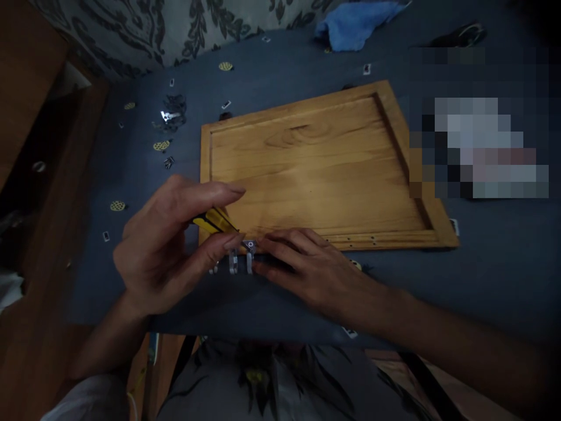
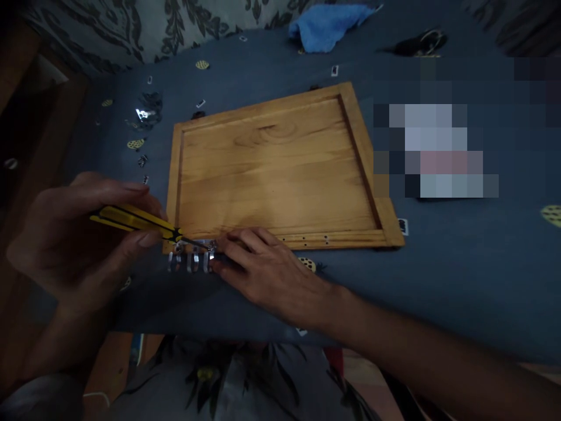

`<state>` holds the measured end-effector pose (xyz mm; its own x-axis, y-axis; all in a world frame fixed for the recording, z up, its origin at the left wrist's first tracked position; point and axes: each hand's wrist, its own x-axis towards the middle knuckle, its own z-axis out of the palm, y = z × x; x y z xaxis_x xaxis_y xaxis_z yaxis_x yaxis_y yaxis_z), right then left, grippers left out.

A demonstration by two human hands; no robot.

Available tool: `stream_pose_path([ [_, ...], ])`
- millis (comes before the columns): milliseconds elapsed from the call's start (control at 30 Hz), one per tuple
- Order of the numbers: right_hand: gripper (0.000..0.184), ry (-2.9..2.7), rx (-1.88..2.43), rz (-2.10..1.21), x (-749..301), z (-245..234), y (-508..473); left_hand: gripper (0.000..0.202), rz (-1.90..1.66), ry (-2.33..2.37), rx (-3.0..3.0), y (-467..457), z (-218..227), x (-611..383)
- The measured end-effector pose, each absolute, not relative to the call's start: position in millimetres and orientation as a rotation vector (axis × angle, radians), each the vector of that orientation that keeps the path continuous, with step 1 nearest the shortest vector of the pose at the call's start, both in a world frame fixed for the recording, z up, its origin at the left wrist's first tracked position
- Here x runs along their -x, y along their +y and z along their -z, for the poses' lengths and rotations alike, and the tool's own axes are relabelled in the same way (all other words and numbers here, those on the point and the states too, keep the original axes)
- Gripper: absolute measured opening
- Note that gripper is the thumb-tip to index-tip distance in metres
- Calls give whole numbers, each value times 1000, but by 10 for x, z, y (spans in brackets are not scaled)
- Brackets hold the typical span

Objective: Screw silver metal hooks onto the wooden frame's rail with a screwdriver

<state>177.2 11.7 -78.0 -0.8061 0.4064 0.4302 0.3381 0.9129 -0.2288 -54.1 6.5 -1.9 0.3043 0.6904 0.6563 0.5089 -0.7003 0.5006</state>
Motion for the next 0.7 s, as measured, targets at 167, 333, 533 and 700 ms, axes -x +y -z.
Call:
stream_pose_path([
  [167,28,-2592,517,-211,-1778,806,110,49,-1377,1009,-2394,93,49,545],
  [333,29,-2604,538,-227,-1783,771,104,46,-1364,1097,-2331,65,12,511],
  [533,30,-2590,549,-227,-1781,807,100,50,-1268,1131,-2331,13,-32,490],
  [700,29,-2612,532,-239,-1806,833,94,51,-1276,1080,-2366,53,17,536],
])
